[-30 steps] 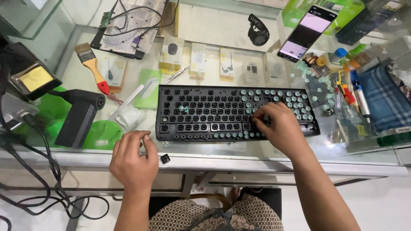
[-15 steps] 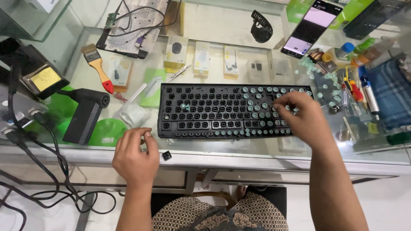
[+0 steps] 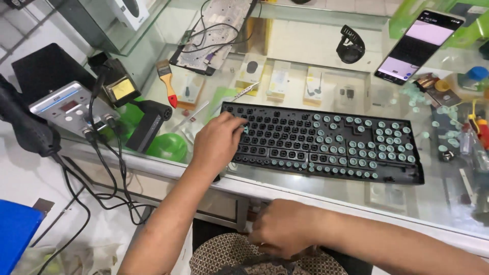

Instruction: Assembling round keycaps onto a mechanical keyboard base by hand

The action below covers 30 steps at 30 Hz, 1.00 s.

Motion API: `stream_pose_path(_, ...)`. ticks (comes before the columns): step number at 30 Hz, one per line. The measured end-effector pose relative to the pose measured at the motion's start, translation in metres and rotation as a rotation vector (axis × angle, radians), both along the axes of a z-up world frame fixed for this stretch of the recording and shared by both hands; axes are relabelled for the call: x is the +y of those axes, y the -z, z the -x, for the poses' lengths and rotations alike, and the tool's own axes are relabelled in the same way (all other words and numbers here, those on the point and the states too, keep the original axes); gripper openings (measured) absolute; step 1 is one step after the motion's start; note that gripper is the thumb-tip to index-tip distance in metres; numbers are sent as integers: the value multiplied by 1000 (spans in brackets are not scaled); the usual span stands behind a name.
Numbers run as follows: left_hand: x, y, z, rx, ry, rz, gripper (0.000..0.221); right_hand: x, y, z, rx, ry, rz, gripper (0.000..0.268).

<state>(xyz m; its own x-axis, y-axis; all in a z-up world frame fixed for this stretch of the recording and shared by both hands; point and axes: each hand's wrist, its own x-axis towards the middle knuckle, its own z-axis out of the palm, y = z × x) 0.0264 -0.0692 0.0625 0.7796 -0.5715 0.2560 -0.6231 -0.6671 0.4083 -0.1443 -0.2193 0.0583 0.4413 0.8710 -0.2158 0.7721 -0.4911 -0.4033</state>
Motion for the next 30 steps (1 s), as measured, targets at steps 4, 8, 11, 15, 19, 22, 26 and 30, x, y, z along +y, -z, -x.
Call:
stream_pose_path(4,-5,2,-4,52,-26,-169,39,13,20,-8,-107,-185,93,30)
stream_pose_path(8,-7,2,-4,-21,-36,-161,19,7,21,-10,-77,-233,129,27)
stream_pose_path(11,-4,0,-5,-8,-35,-109,13,3,17,-8,-47,-221,123,29)
stream_pose_path(15,-12,-12,-4,86,-138,17,4,3,3,-11,-28,-262,243,28)
stream_pose_path(19,-70,-17,37,90,177,175,9,3,14,-9,-3,-258,234,22)
stream_pose_path(22,-107,-10,64,145,419,106,9,2,15,-10,10,-253,194,21)
stream_pose_path(26,-123,3,73,5,566,109,5,-2,3,-12,80,-231,200,22)
stream_pose_path(30,-127,2,78,-18,538,-29,7,-5,-6,-15,145,-212,221,27)
